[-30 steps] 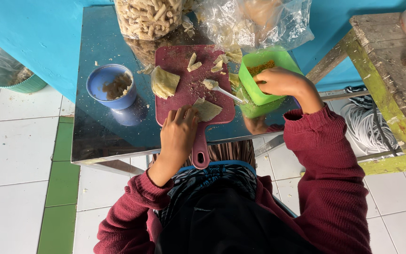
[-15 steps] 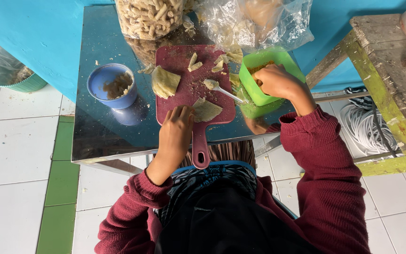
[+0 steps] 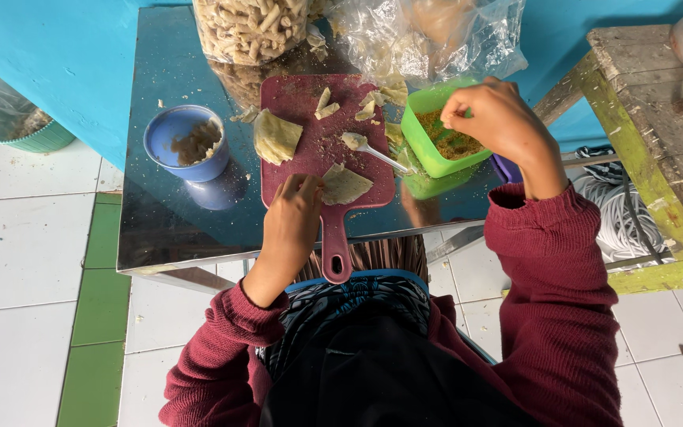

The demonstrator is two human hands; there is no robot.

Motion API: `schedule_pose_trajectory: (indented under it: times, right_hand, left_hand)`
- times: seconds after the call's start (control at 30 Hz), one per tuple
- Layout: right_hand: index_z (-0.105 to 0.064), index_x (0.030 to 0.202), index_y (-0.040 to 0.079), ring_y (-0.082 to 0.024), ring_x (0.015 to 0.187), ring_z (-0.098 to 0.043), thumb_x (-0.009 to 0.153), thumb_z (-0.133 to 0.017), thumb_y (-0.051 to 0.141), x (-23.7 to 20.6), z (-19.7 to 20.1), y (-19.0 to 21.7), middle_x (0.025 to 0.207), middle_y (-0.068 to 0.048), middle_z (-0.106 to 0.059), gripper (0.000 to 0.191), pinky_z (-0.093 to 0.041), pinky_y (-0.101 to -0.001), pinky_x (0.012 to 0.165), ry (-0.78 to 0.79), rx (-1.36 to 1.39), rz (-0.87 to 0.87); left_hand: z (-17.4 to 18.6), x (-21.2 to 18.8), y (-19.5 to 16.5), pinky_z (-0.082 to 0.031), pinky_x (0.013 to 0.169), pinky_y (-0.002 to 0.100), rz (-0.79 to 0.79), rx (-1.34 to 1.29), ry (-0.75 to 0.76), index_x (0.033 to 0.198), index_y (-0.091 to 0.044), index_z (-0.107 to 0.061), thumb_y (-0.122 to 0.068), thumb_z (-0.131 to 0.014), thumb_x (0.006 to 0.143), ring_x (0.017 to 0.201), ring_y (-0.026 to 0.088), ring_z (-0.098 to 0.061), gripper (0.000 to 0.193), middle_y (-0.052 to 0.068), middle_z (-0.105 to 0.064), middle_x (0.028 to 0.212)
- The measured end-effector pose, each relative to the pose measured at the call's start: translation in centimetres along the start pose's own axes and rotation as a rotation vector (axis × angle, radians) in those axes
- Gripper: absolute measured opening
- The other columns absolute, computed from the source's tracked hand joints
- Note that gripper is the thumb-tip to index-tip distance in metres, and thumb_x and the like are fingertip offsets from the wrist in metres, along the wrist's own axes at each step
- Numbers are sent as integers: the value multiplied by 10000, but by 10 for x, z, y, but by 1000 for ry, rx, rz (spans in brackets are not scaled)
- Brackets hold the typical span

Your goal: The person cuts flat dough sheets into strips with a knife on a pink cutting board, then separates the cut strips and arranges them by hand, working through the sheets one at a time.

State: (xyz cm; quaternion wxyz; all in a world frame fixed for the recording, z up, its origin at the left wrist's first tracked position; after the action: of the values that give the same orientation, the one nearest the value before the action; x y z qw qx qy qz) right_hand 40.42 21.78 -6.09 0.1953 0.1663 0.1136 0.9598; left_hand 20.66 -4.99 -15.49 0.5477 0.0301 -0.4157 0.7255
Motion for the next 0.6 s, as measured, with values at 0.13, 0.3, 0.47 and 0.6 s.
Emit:
schedule_pose_trajectory:
  times: [0.13,0.3,0.47,0.6]
  right_hand:
    - [-743,948,119,-181,817,-750,962,-695,158,13,-17,36,936,-50,-780,63,-614,-388,783,72,162,-47]
    - [-763,862,104,-223,821,-623,860,-788,154,21,-71,97,828,-21,-760,56,-452,-414,910,66,162,214]
    - [-731,917,72,-238,877,-632,842,-781,115,17,-112,121,847,-53,-712,99,-468,-387,844,60,277,246]
    - [-740,1007,66,-249,921,-596,839,-772,99,2,-118,116,928,-44,-691,174,-466,-381,848,-5,308,248]
  left_hand:
    - [1,1,0,-563,744,443,6,-13,-2,1049,-64,-677,-99,-610,990,943,351,-678,96,128,-680,1063]
    - [1,0,1,-561,749,441,28,-17,13,1059,-66,-678,-124,-637,974,951,345,-678,111,121,-682,1065]
    - [-3,0,2,-559,781,436,14,10,12,1087,-71,-669,-147,-695,934,979,338,-671,172,115,-677,1088]
    - [-7,0,-1,-555,778,434,7,75,-2,1104,-55,-665,-178,-743,889,969,349,-663,259,131,-671,1090]
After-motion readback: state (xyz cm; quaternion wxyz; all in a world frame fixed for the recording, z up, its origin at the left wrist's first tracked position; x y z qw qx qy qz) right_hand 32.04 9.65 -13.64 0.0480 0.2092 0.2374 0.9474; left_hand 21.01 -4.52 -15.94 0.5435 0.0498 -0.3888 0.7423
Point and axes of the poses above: each hand's wrist, its own x-axis towards the middle knuckle, its own z-axis out of the back of the hand, y = z × x, the point moved 3 cm from there along x, towards the middle knuckle
